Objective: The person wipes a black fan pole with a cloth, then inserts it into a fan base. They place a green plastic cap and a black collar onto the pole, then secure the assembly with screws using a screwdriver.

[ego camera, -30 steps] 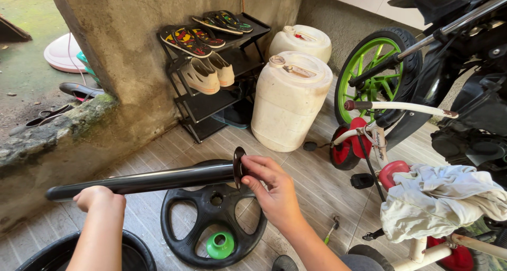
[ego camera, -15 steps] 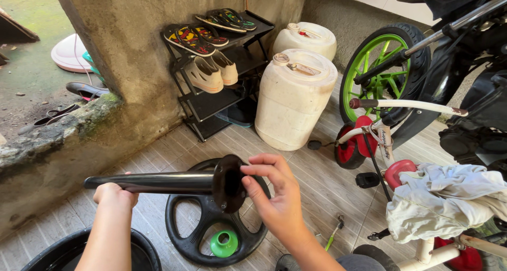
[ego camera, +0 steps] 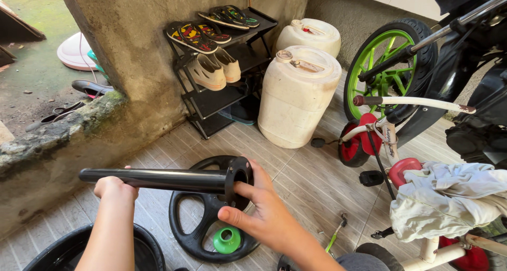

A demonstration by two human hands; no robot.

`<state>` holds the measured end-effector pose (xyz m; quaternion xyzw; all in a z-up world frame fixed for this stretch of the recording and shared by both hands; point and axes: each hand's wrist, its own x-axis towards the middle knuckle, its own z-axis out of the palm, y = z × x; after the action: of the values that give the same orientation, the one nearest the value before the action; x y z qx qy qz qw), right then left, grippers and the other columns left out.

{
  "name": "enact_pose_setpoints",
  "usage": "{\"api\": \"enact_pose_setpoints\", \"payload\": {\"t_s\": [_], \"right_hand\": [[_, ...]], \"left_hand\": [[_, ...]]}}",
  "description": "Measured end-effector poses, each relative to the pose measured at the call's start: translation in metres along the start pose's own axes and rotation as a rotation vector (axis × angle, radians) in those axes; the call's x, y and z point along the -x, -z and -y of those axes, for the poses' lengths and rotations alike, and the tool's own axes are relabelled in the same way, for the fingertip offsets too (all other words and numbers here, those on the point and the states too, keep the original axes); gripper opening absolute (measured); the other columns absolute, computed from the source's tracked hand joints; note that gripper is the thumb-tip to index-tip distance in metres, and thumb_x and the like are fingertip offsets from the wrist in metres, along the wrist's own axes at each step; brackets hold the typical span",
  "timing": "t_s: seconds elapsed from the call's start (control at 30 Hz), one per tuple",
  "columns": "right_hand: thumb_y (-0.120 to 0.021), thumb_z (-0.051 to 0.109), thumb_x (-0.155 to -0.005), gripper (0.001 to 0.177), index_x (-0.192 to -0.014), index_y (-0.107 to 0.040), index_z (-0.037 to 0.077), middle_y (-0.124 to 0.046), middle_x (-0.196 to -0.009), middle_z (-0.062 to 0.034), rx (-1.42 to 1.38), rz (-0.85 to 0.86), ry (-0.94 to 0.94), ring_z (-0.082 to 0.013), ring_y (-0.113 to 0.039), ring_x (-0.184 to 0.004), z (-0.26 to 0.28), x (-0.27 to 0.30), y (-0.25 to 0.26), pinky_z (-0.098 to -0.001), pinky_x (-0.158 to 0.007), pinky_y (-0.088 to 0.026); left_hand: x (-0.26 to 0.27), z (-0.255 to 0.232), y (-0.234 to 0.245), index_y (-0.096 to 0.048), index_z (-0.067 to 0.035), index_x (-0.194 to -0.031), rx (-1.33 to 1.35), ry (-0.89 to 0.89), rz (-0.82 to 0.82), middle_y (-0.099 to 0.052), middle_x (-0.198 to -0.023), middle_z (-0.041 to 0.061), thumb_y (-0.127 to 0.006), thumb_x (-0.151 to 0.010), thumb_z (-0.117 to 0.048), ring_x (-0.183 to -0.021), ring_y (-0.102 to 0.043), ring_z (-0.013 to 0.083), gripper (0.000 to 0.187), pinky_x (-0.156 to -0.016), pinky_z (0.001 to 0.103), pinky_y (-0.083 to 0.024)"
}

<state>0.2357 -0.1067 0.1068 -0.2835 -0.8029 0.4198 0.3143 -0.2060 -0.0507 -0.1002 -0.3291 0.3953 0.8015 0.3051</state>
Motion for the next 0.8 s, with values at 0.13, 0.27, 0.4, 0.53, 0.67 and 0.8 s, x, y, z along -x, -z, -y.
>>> {"api": "enact_pose_setpoints", "payload": {"t_s": [0.13,0.27,0.4,0.53,0.67,0.8], "right_hand": [[-0.078,0.062,-0.078,0.063,-0.101,-0.075,0.004,-0.023,-0.17,-0.0285,0.222,0.06,0.107,-0.0477,-0.025,-0.154,-0.01,0.001,0.006,-0.0535,-0.123,-0.025],[-0.073,0.063,-0.083,0.066,-0.112,-0.078,0.004,-0.022,-0.172,-0.0268,0.12,0.04,0.141,-0.0474,-0.019,-0.159,-0.015,0.007,-0.007,-0.0551,-0.126,-0.018],[-0.07,0.063,-0.085,0.068,-0.118,-0.076,0.003,-0.014,-0.173,-0.0232,-0.128,-0.004,0.027,-0.0436,-0.014,-0.16,-0.02,0.005,-0.016,-0.0535,-0.126,-0.013],[-0.069,0.061,-0.083,0.067,-0.127,-0.072,0.01,-0.01,-0.171,-0.0171,-0.335,-0.049,-0.166,-0.0383,-0.006,-0.16,-0.028,-0.005,-0.022,-0.0503,-0.123,-0.012],[-0.066,0.063,-0.089,0.065,-0.122,-0.075,0.007,-0.01,-0.173,-0.0218,-0.185,-0.059,0.014,-0.0437,-0.007,-0.162,-0.037,-0.003,-0.019,-0.0547,-0.126,-0.012],[-0.069,0.066,-0.084,0.065,-0.109,-0.081,0.007,-0.01,-0.177,-0.022,0.06,-0.025,0.131,-0.0483,0.001,-0.164,-0.039,0.003,-0.021,-0.0614,-0.127,-0.007]], "left_hand": [[0.005,-0.007,0.001,-0.053,-0.006,-0.131,-0.043,-0.003,-0.006,-0.067,-0.119,0.021,-0.029,-0.104,-0.04,-0.095,-0.075,0.0347,0.05,-0.083,0.053,-0.062],[0.027,-0.013,0.002,-0.048,-0.007,-0.135,-0.125,0.002,0.017,-0.063,-0.123,0.022,-0.029,-0.103,-0.046,-0.102,-0.073,0.0382,0.054,-0.089,0.057,-0.06],[0.053,-0.014,-0.002,-0.043,-0.008,-0.138,-0.199,0.002,0.234,-0.059,-0.127,0.023,-0.03,-0.102,-0.052,-0.11,-0.07,0.0417,0.059,-0.095,0.06,-0.058],[0.061,0.0,-0.016,-0.047,-0.003,-0.132,-0.024,0.004,0.576,-0.065,-0.116,0.019,-0.034,-0.102,-0.063,-0.1,-0.072,0.0348,0.068,-0.091,0.053,-0.062],[0.055,0.014,-0.027,-0.051,-0.005,-0.115,0.037,-0.047,0.542,-0.064,-0.096,0.01,-0.037,-0.101,-0.075,-0.078,-0.065,0.0236,0.073,-0.075,0.04,-0.057],[0.055,0.004,-0.029,-0.051,-0.009,-0.119,-0.1,-0.096,0.418,-0.063,-0.095,0.011,-0.045,-0.1,-0.068,-0.075,-0.065,0.0244,0.063,-0.071,0.042,-0.059]]}}
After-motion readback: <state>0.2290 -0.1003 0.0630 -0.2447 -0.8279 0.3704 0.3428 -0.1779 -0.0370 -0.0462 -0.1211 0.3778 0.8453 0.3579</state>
